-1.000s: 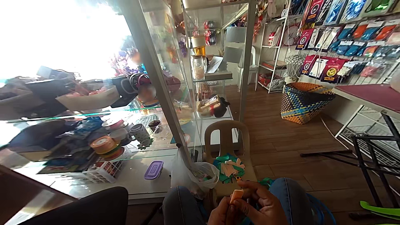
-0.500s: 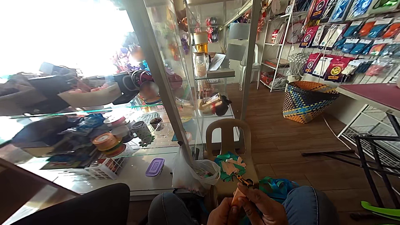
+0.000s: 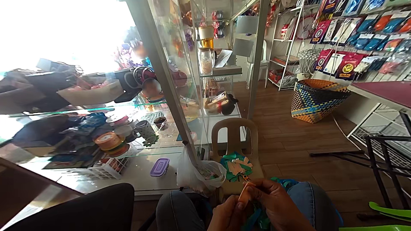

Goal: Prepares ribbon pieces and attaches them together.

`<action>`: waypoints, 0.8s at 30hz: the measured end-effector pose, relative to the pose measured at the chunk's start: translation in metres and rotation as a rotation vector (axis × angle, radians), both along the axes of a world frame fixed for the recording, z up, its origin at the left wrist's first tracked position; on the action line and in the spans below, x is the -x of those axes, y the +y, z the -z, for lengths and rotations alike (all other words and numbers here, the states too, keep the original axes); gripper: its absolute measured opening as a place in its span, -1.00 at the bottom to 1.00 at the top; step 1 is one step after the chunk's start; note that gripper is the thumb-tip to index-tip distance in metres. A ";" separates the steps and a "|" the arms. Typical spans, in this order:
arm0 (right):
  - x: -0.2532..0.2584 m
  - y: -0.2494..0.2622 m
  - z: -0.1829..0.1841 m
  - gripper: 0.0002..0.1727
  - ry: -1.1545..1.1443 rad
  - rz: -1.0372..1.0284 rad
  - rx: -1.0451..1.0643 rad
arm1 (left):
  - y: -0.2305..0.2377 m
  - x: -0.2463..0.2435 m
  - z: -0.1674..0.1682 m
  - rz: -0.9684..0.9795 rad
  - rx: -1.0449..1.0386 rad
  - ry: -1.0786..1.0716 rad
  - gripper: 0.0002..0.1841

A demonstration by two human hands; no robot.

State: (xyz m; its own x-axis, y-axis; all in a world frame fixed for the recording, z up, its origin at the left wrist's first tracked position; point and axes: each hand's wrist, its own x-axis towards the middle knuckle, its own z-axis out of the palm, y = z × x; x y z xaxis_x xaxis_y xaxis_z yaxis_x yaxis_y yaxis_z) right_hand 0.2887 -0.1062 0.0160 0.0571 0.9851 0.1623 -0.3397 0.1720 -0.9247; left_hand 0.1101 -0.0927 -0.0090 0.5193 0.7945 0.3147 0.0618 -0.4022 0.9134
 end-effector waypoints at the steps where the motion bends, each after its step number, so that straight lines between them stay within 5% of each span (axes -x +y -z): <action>1: -0.002 0.006 0.001 -0.92 0.000 0.045 -0.002 | 0.003 0.002 0.000 0.047 0.084 -0.040 -0.73; 11: -0.122 0.106 -0.020 -0.80 -0.104 0.569 0.262 | 0.067 0.034 0.008 0.311 0.539 0.113 -0.78; 16: -0.190 0.118 -0.005 -0.83 -0.055 0.679 0.350 | 0.090 0.045 0.008 0.375 0.612 0.169 -0.72; 20: -0.195 0.105 -0.031 -0.91 -0.024 0.736 0.186 | 0.104 0.040 0.020 0.393 0.488 0.317 -0.81; 22: -0.186 0.094 -0.053 -0.95 -0.055 0.730 0.060 | 0.107 0.037 0.032 0.345 0.316 0.586 -0.61; 24: -0.168 0.080 -0.065 -0.92 -0.193 0.631 -0.080 | 0.106 0.030 0.033 0.278 0.231 0.888 -0.15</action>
